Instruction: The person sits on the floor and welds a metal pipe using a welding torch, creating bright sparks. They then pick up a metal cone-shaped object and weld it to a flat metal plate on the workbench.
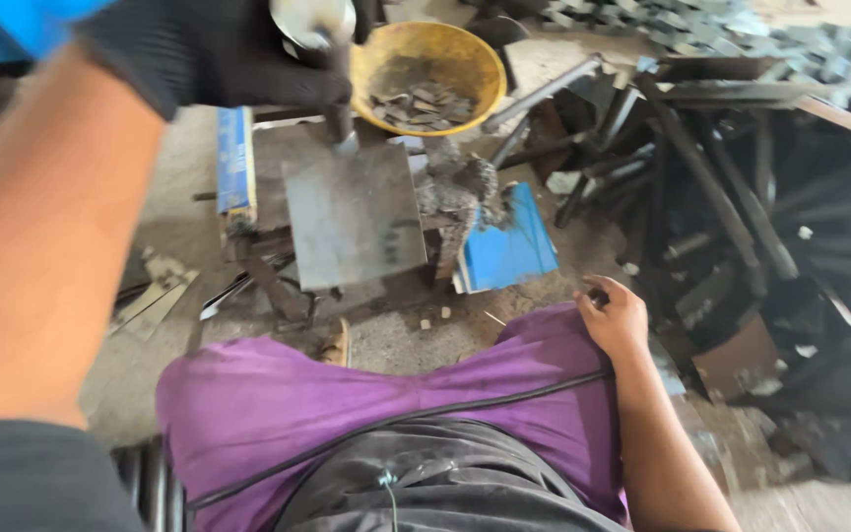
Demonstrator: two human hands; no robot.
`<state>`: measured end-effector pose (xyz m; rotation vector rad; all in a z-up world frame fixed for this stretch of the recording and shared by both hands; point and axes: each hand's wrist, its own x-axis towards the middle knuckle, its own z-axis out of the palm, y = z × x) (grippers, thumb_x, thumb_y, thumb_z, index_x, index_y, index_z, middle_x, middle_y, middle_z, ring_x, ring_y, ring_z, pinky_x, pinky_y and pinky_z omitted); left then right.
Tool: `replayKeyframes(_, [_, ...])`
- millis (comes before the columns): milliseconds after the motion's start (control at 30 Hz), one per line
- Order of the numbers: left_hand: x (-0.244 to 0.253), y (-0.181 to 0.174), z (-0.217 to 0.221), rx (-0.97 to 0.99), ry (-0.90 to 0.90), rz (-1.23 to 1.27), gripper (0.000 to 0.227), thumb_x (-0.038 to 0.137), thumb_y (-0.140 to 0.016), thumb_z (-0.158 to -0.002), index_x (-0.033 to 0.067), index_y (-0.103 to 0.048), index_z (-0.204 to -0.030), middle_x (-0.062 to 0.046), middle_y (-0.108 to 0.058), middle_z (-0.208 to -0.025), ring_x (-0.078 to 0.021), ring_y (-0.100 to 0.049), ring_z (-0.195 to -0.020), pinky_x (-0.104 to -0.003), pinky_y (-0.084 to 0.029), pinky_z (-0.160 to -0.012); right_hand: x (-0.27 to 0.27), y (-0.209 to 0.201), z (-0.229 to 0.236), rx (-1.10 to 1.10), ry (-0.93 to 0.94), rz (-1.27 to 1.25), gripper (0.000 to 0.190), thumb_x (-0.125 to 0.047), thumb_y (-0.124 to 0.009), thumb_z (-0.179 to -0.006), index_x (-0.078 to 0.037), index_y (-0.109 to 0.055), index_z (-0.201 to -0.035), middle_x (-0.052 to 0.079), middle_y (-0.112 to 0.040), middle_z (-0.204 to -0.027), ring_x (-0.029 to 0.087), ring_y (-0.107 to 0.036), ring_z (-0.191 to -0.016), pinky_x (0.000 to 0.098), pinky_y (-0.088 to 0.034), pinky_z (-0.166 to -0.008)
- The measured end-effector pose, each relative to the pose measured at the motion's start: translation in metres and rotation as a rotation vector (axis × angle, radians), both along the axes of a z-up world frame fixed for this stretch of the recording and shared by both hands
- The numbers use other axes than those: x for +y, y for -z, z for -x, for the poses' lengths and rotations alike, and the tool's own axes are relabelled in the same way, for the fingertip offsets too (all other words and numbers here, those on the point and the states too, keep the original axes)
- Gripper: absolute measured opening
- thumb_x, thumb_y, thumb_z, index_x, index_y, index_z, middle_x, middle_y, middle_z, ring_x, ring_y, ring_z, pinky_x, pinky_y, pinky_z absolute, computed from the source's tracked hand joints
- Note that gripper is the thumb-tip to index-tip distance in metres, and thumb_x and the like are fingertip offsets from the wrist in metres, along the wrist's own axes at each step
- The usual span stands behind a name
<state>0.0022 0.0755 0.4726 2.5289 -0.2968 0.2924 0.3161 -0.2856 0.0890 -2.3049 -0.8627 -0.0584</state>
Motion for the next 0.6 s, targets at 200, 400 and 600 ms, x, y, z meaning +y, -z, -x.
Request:
replayKeyframes(200, [0.033, 0.048, -0.002, -0.299, -0.085, -0.356, 0.042, 0.011, -0.083, -0.074, 0.007, -0.068, -0.114, -0.01, -0.073, -0.102, -0.0222, -0.071, -0.09, -0.036, -0.058, -0.082, 0.01, 0.003, -0.003, 0.021, -0.01, -0.027, 0.038, -0.032, -0.08, -0.084, -0.014, -0.077, -0.119, 0.009, -0.072, -0.08, 0.023, -0.07, -0.072, 0.0351, -0.056, -0.072])
replayKeyframes(400, [0.063, 0.067, -0.004, -0.147, -0.366, -0.264, 0.028, 0.016, -0.078, -0.084, 0.0116, -0.069, -0.111, -0.008, -0.075, -0.098, -0.0208, -0.073, -0.086, -0.037, -0.06, -0.082, 0.015, 0.003, -0.007, -0.014, -0.042, -0.008, 0.037, -0.031, -0.08, -0.085, -0.013, -0.077, -0.118, 0.009, -0.073, -0.081, 0.023, -0.071, -0.073, 0.0351, -0.056, -0.073])
replayKeyframes(600, [0.093, 0.075, -0.012, -0.278, -0.392, -0.396, 0.033, 0.023, -0.083, -0.083, 0.0095, -0.068, -0.11, -0.012, -0.072, -0.094, -0.0283, -0.07, -0.083, -0.043, -0.058, -0.074, 0.021, -0.002, -0.008, -0.028, -0.06, -0.007, 0.037, -0.031, -0.08, -0.084, -0.014, -0.077, -0.117, 0.009, -0.073, -0.083, 0.023, -0.071, -0.075, 0.0355, -0.056, -0.074])
